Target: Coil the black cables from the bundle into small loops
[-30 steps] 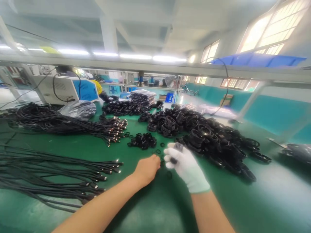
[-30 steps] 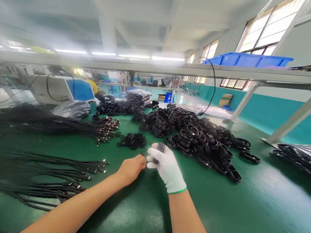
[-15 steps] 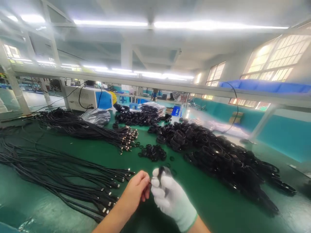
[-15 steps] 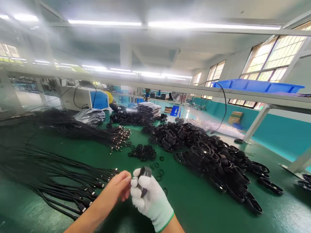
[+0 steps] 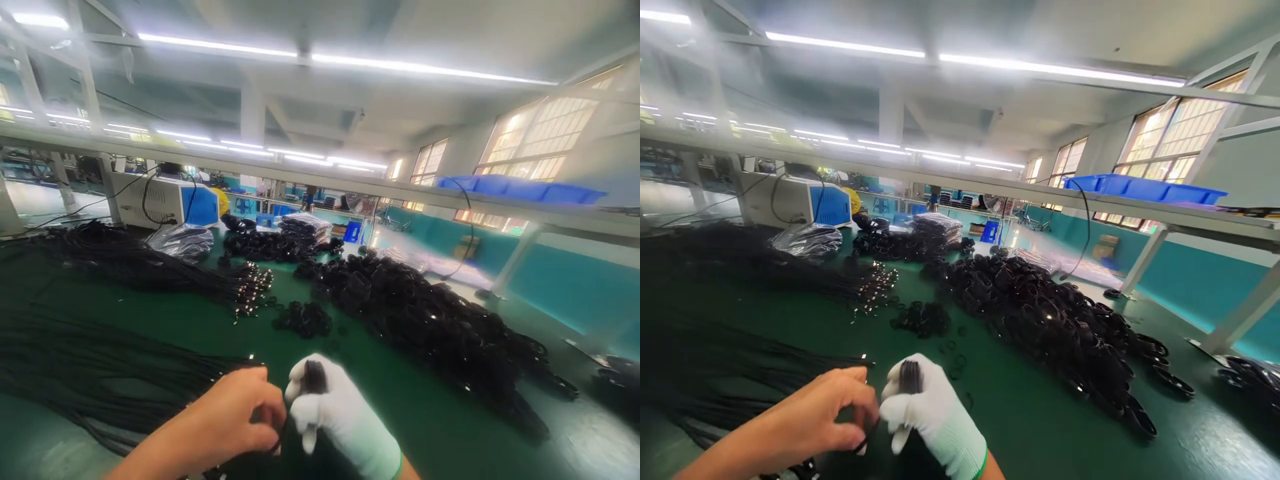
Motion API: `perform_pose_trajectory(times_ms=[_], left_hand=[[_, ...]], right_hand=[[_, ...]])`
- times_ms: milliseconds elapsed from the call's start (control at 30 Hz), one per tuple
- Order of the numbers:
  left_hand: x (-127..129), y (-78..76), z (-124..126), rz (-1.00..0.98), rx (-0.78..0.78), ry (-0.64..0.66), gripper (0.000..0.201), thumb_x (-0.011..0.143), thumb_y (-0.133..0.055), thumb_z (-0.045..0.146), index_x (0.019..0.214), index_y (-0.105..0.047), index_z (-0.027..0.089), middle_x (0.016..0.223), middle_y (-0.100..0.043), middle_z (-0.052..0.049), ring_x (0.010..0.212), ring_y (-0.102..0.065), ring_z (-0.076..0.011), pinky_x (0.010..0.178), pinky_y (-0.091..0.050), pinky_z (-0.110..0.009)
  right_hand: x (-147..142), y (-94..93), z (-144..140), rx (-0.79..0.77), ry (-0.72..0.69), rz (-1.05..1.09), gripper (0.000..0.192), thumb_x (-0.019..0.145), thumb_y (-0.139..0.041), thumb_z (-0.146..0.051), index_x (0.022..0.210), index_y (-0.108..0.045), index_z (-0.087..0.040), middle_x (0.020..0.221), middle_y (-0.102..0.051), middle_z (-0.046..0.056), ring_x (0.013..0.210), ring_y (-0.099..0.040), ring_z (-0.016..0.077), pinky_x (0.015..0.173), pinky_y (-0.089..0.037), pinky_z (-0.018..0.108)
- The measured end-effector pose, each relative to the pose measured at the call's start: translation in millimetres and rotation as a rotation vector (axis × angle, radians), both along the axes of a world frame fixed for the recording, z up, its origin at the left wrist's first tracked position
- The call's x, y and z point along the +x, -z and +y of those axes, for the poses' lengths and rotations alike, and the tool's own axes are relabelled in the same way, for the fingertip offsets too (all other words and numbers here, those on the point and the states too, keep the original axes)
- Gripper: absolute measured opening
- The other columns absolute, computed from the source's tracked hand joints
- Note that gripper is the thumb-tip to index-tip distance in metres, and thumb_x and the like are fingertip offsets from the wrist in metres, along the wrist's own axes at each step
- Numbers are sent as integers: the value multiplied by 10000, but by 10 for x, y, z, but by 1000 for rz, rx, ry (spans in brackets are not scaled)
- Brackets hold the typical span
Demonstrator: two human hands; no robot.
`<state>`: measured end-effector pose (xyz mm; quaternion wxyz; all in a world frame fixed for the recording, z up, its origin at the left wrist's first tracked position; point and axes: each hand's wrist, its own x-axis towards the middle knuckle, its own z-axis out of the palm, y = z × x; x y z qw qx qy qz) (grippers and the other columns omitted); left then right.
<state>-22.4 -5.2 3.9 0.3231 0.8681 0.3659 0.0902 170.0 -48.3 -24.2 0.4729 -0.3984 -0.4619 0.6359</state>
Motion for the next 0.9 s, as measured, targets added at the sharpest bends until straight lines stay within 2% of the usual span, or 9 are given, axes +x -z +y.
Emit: perform_pose_trajectory(times_ms=[100, 233, 333, 400, 500, 667, 733, 833, 900], left_hand=[[54, -49, -4, -58, 23, -48, 216, 659, -635, 248, 870, -674, 276, 849, -643, 36, 879, -544, -186, 768, -371, -252], [123, 47, 31, -195, -77, -58, 504, 622, -690, 243, 1109, -573, 301, 1023, -623, 18, 931, -526, -202, 787, -387, -267], [163, 122, 21, -271, -159, -34, 591, 614, -692, 216, 1177, -532, 300, 1115, -585, -14, 993, -514, -221, 845, -392, -293], [194, 137, -14, -279, -150, -20, 598, 608, -697, 223, 1180, -536, 294, 1105, -580, -28, 1005, -509, -236, 845, -395, -305], [252, 131, -81, -222, -61, -16, 519, 584, -719, 266, 1086, -589, 270, 970, -599, -30, 906, -531, -236, 736, -411, -280], [305, 105, -26, 7, 78, -51, 433, 492, -763, 392, 867, -630, 223, 793, -582, -39, 664, -521, -213, 531, -361, -248], [290, 80, 87, 44, 24, 8, 387, 496, -755, 377, 829, -643, 215, 753, -603, -35, 625, -528, -204, 514, -363, -247], [269, 90, 255, 1, -210, 116, 184, 657, -599, 281, 815, -667, 215, 755, -667, -18, 619, -566, -181, 510, -393, -236], [273, 161, 299, -37, -314, 84, 204, 709, -478, 213, 768, -673, 210, 749, -689, -13, 572, -565, -156, 478, -396, -224]], right_hand=[[27, 10, 2, -22, 131, -142, 435, 580, -636, -130, 991, -495, -150, 791, -594, 2, 507, -558, 104, 364, -454, 200], [13, -13, 0, -85, -18, -235, 542, 598, -606, -117, 1120, -462, -157, 674, -577, -27, 474, -514, 96, 351, -430, 188], [-28, 30, 13, -117, -79, -296, 588, 573, -611, -108, 1139, -470, -179, 613, -555, -50, 410, -466, 84, 311, -397, 183], [-55, 111, 21, -114, -86, -324, 626, 556, -601, -94, 1160, -466, -186, 579, -549, -60, 367, -439, 81, 284, -363, 182], [-79, 263, 16, -69, 6, -371, 727, 551, -609, -80, 1245, -419, -181, 590, -585, -39, 394, -481, 108, 316, -370, 200], [-98, 368, -20, 133, 162, -446, 969, 513, -672, -60, 1390, -276, -179, 896, -655, 50, 762, -606, 206, 642, -502, 314], [-104, 323, -23, 165, 161, -540, 882, 538, -671, -82, 1352, -356, -205, 924, -646, 41, 807, -598, 213, 700, -493, 333], [-78, 198, -21, 230, 252, -676, 447, 613, -645, -150, 1049, -585, -227, 860, -624, 18, 783, -574, 191, 691, -475, 319], [-25, 121, -31, 241, 254, -622, 303, 635, -633, -171, 930, -585, -225, 853, -600, 11, 711, -562, 162, 612, -464, 289]])
